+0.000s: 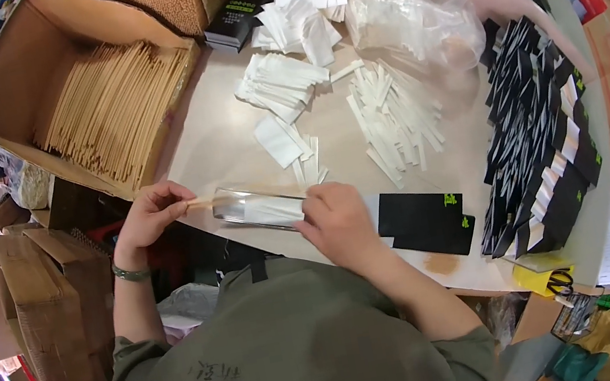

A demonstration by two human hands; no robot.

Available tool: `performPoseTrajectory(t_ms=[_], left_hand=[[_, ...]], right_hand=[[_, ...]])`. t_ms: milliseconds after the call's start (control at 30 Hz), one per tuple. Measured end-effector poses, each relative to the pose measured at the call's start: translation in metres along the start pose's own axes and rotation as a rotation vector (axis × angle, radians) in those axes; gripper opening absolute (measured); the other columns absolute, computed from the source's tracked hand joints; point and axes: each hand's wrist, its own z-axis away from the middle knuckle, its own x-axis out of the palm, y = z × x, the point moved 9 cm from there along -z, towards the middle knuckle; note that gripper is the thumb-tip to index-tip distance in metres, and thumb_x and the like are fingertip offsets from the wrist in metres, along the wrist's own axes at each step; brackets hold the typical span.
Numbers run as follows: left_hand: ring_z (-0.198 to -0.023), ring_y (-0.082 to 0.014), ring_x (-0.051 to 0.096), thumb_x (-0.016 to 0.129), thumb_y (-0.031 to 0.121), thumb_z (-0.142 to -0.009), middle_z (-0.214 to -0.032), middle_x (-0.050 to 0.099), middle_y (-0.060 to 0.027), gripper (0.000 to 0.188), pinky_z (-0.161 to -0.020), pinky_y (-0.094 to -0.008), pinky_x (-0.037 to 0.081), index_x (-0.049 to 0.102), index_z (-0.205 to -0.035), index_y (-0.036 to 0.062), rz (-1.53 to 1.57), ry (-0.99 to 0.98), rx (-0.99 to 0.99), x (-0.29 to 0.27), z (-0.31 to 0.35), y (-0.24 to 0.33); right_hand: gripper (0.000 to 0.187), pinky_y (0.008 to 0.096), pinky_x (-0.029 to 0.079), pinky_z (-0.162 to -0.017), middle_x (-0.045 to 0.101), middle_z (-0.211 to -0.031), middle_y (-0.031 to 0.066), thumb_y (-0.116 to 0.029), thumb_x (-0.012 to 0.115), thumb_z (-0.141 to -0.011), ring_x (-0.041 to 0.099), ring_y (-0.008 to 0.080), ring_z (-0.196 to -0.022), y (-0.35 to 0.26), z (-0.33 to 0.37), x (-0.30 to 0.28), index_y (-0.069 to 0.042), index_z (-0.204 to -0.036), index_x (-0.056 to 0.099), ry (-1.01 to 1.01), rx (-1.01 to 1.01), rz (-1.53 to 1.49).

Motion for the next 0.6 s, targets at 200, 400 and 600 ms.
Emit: performPoseTrajectory(t_ms=[200, 400, 600], left_hand=[[-0.084, -0.0158, 0.067, 0.064, -0.009, -0.078, -0.091, 0.067, -0.0105, 0.014, -0.072, -0.0284, 0.053, 0.063, -0.091, -0.0033, -0.488, -0.085, 0.092, 0.069, -0.037, -0.007], [-0.084, -0.0281, 0.064, 0.074, 0.007, -0.078, -0.091, 0.063, -0.0121, 0.020, -0.072, -0.0378, 0.052, 0.065, -0.095, 0.0033, -0.702, 0.353, 0.256, 0.112, -0.045, 0.035], [-0.096, -0.0281, 0.064, 0.077, 0.011, -0.078, -0.113, 0.061, -0.0161, 0.051, -0.086, -0.0365, 0.052, 0.057, -0.123, 0.0010, -0.426, -0.061, 0.347, 0.187, -0.038, 0.035]], right_hand=[[0.035, 0.0470, 0.043, -0.098, 0.054, -0.130, 0.0218, -0.018, 0.084, -0.067, 0.052, 0.0401, -0.119, 0.020, 0.036, 0.015, -0.004, -0.078, 0.054, -0.084, -0.027, -0.012], [0.036, 0.0485, 0.041, -0.098, 0.053, -0.130, 0.0208, -0.023, 0.083, -0.069, 0.050, 0.0393, -0.120, 0.024, 0.029, 0.014, -0.004, -0.084, 0.056, -0.074, 0.088, 0.115], [0.033, 0.0480, 0.040, -0.098, 0.053, -0.128, 0.0204, -0.015, 0.079, -0.067, 0.049, 0.0392, -0.120, 0.026, 0.028, 0.018, -0.005, -0.091, 0.059, -0.130, 0.053, 0.139]])
